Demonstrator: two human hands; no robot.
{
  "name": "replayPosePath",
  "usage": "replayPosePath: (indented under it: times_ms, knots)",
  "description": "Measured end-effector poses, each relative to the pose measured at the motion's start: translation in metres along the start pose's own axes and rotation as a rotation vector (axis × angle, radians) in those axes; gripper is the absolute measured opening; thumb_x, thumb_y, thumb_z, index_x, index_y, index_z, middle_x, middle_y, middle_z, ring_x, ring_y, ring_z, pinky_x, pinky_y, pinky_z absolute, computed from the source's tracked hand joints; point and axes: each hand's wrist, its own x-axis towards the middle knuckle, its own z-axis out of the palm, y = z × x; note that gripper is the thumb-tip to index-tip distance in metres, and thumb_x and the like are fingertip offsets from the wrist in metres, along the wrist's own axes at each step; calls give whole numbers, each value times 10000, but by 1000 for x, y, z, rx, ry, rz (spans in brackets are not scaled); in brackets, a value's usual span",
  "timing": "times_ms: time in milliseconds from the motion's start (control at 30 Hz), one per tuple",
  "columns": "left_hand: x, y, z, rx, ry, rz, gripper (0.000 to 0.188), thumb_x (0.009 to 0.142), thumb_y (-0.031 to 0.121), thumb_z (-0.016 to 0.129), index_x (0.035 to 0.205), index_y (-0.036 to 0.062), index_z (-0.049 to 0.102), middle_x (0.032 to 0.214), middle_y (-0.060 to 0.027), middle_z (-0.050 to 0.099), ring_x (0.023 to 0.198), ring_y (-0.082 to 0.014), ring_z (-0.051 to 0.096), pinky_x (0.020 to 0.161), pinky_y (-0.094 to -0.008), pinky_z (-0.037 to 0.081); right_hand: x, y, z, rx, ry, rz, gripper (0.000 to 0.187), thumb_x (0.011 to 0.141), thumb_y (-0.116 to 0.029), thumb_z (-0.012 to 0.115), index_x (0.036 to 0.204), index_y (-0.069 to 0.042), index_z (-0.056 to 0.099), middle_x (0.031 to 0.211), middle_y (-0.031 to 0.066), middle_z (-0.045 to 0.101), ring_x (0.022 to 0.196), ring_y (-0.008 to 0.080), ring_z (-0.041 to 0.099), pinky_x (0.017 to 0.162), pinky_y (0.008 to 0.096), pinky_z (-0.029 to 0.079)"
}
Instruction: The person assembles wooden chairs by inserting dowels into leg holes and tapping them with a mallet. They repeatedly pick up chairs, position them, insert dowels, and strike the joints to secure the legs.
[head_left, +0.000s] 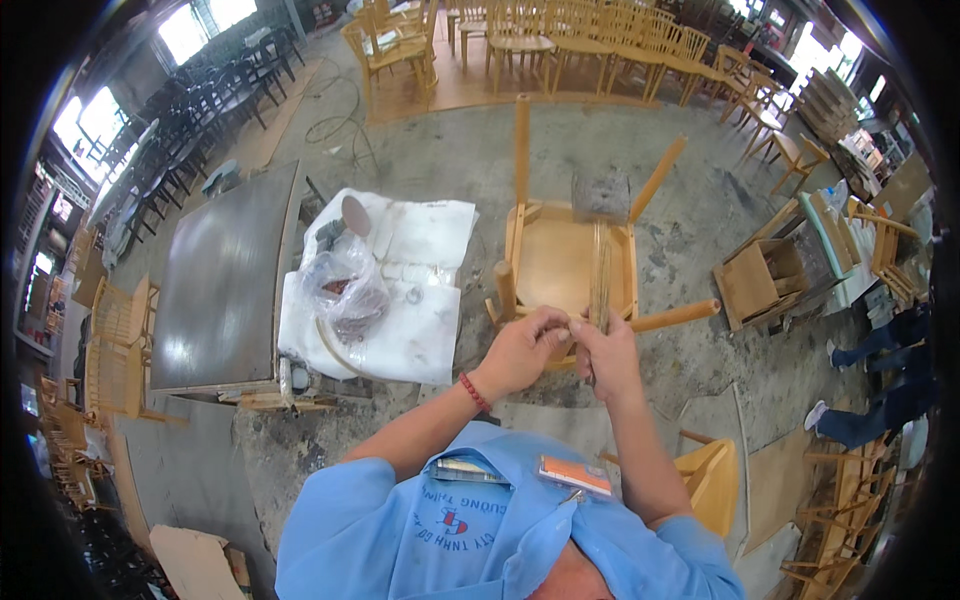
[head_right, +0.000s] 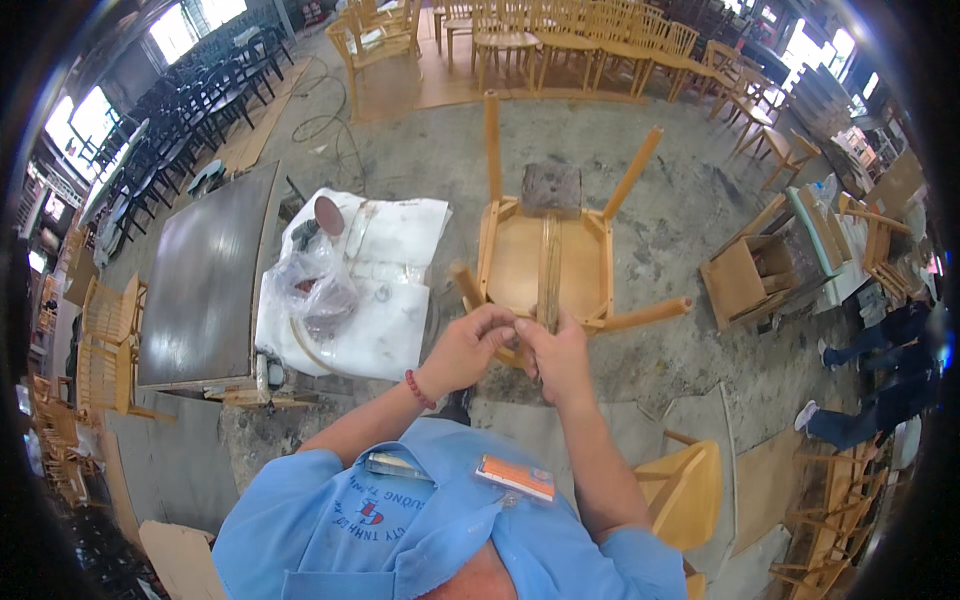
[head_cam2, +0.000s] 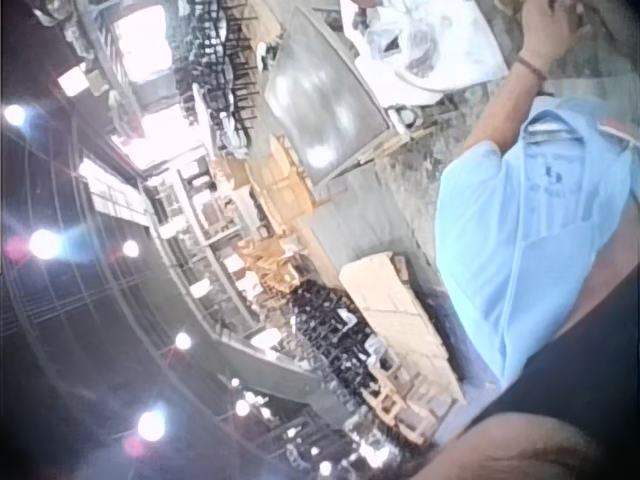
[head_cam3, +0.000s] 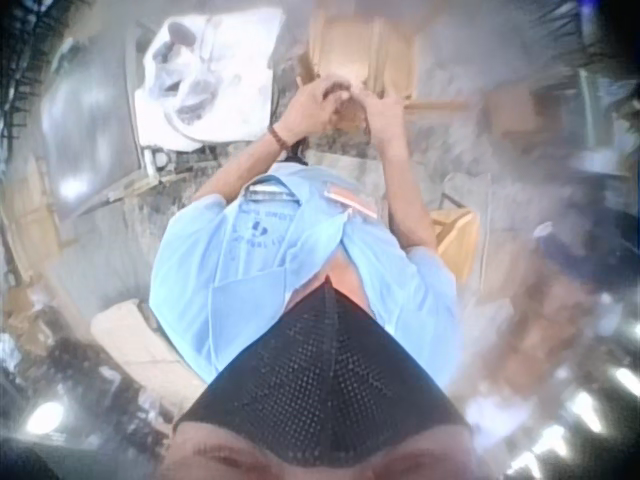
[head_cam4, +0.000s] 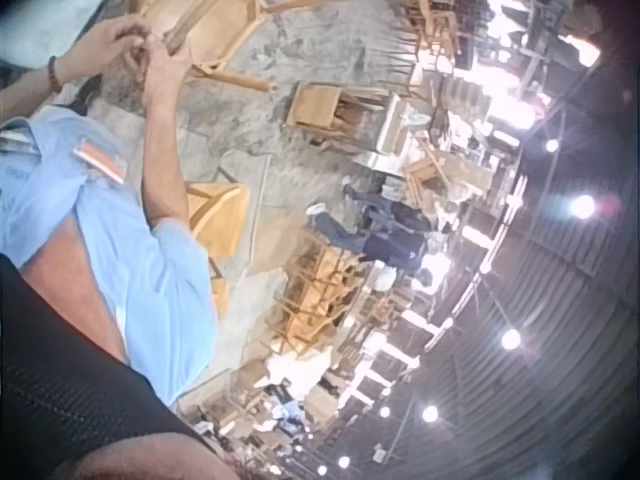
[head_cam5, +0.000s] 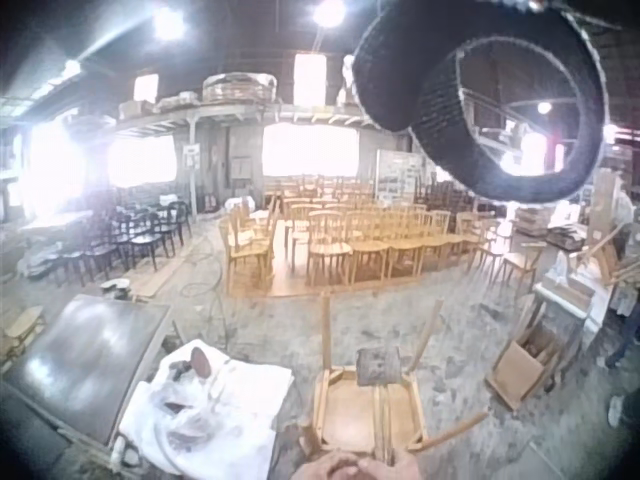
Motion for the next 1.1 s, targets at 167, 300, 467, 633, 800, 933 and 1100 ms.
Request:
replayPosePath:
  times_ms: [167,300,467,633,800,933,1100]
  knots:
    - [-2,-31,-9,-202,197,29,204,946,143,589,1108,21,607,958,-46,652,878,-119,591,798,-269,479,17,15,35,164,-20,50,194,865,-108,654,975,-32,513,684,13,517,453,67,441,358,232,337]
    - [13,-44,-24,-175,378,68,212,953,155,583,1106,13,619,912,-23,636,845,-109,574,784,-263,480,23,21,42,225,0,84,169,887,-133,639,945,-49,505,688,16,501,449,69,432,357,232,334]
    - [55,-75,-66,-88,476,65,246,974,199,558,1121,13,626,930,-3,630,686,-64,518,617,-225,442,9,12,28,174,-51,114,159,901,-155,615,933,-51,499,686,18,483,440,72,422,354,230,333]
    - [71,-88,-73,-621,174,-77,309,987,243,541,1182,12,603,1060,-1,643,518,-22,376,457,-181,306,-10,4,5,58,-128,93,133,884,-125,596,907,-53,487,673,18,487,426,72,424,347,230,339]
    - [74,-95,-72,-668,138,-62,318,981,254,554,1188,16,599,1042,13,631,499,-29,369,456,-179,311,-23,13,-18,-42,-148,74,120,870,-99,592,909,-48,490,652,11,509,415,67,437,348,228,349]
    - [74,-99,-73,-672,124,-47,316,975,265,566,1170,21,607,977,27,629,503,-26,379,455,-180,313,-29,16,-24,-185,-126,90,134,882,-119,602,932,-42,504,652,6,512,417,62,436,351,223,351]
    - [74,-104,-72,-675,141,-19,240,989,215,543,1123,37,635,988,17,657,508,-21,388,455,-184,310,-32,11,-21,-278,-129,70,255,899,-177,628,1092,-20,572,669,-11,512,485,44,440,419,216,374]
